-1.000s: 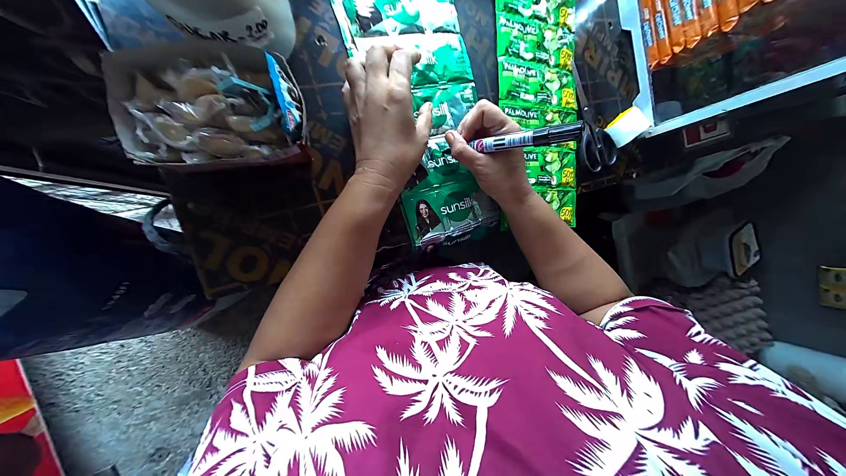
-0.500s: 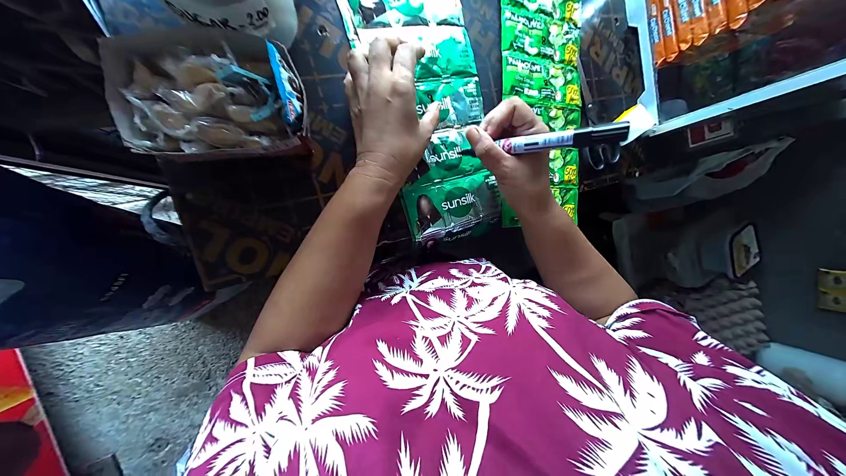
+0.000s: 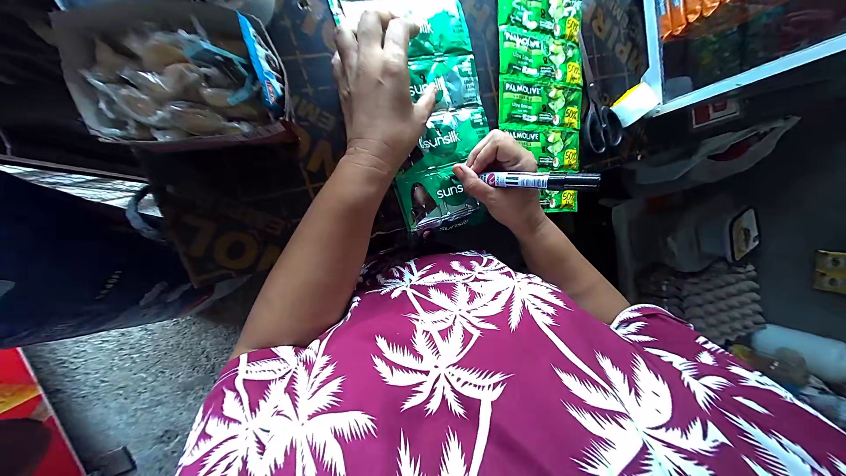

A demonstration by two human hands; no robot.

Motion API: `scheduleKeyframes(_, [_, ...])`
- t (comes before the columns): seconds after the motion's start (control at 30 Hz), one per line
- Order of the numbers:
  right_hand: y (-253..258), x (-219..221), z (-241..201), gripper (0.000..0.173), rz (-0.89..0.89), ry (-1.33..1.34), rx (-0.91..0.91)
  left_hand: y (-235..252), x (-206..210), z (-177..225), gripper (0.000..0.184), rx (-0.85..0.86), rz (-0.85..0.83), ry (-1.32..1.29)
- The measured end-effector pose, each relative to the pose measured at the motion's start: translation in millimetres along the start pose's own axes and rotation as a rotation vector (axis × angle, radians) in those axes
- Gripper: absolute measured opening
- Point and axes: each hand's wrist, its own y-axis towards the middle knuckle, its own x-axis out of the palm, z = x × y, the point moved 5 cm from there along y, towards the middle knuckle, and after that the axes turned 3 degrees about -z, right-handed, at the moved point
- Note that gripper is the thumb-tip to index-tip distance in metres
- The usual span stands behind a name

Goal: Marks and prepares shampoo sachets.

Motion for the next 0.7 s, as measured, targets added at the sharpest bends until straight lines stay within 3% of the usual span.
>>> scheduleKeyframes(0.47, [0.6, 0.2, 2.4, 0.013, 0.043, 0.006, 0.048, -0.5, -2.0, 1.9, 0.052, 0.008, 0.038, 0.005])
scheduleKeyframes(0.6, [1.3, -12.2, -1.8, 0.015, 0.108, 0.166, 0.044, -12.1, -11.8, 11.3, 0.043, 0.131, 0.171, -0.044])
scheduleKeyframes(0.7, [1.1, -29.3, -11.0, 0.016, 0.187, 0.300, 0.038, -59.4, -28.6, 38.4, 0.032, 0.309, 0.122, -0.241])
